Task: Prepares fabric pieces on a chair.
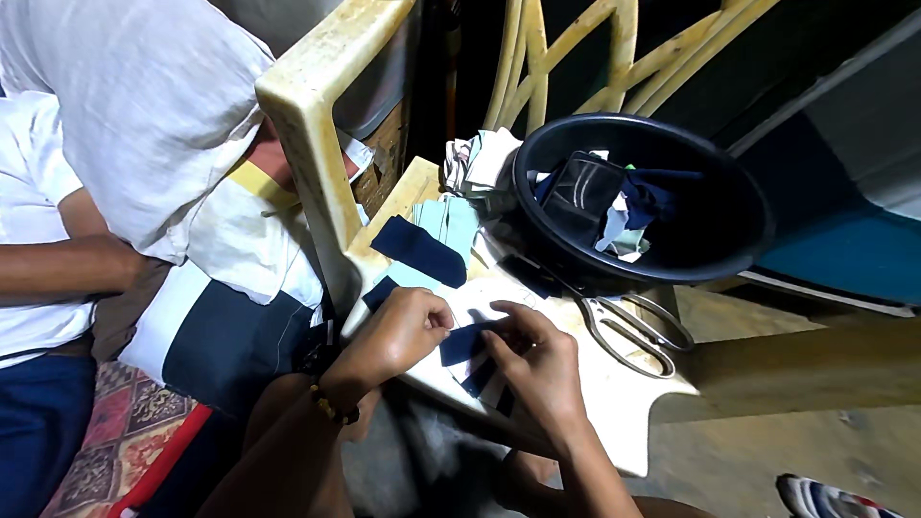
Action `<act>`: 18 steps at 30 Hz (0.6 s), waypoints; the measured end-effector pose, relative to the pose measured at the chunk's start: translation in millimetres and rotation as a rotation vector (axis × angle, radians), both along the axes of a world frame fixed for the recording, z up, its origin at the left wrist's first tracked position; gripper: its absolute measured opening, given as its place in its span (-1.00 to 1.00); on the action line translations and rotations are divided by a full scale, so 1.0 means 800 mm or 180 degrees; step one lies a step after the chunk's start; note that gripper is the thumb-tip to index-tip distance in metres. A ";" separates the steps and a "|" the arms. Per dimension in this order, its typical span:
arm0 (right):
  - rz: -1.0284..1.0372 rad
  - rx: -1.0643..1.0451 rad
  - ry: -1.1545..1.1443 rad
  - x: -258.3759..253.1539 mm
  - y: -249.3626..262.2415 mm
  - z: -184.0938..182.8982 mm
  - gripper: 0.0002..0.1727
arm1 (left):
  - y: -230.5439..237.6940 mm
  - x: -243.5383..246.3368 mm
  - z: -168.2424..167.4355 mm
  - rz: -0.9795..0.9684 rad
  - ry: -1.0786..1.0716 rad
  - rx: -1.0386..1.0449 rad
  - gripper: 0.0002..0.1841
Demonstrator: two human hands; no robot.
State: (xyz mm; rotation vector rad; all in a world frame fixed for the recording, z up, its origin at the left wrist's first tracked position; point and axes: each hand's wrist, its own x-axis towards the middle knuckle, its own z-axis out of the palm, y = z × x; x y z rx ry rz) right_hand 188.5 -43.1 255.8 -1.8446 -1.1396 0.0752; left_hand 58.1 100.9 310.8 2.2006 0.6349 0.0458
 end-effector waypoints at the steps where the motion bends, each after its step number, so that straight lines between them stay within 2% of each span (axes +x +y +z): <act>1: 0.0003 0.0000 0.0008 0.000 0.000 0.001 -0.65 | 0.000 0.000 0.000 0.0033 0.0013 -0.0010 -0.89; 9: -0.0015 -0.0109 0.0088 0.000 0.000 0.001 -0.64 | 0.002 0.001 0.001 0.0274 -0.0020 -0.0073 -0.88; 14: 0.0009 -0.0073 0.0086 0.002 0.000 -0.002 -0.64 | 0.002 -0.001 -0.006 -0.0422 -0.0121 0.0091 -0.86; 18: 0.0003 -0.0094 0.0130 0.001 0.000 0.000 -0.64 | -0.001 0.003 -0.006 -0.0625 0.0076 0.0142 -0.85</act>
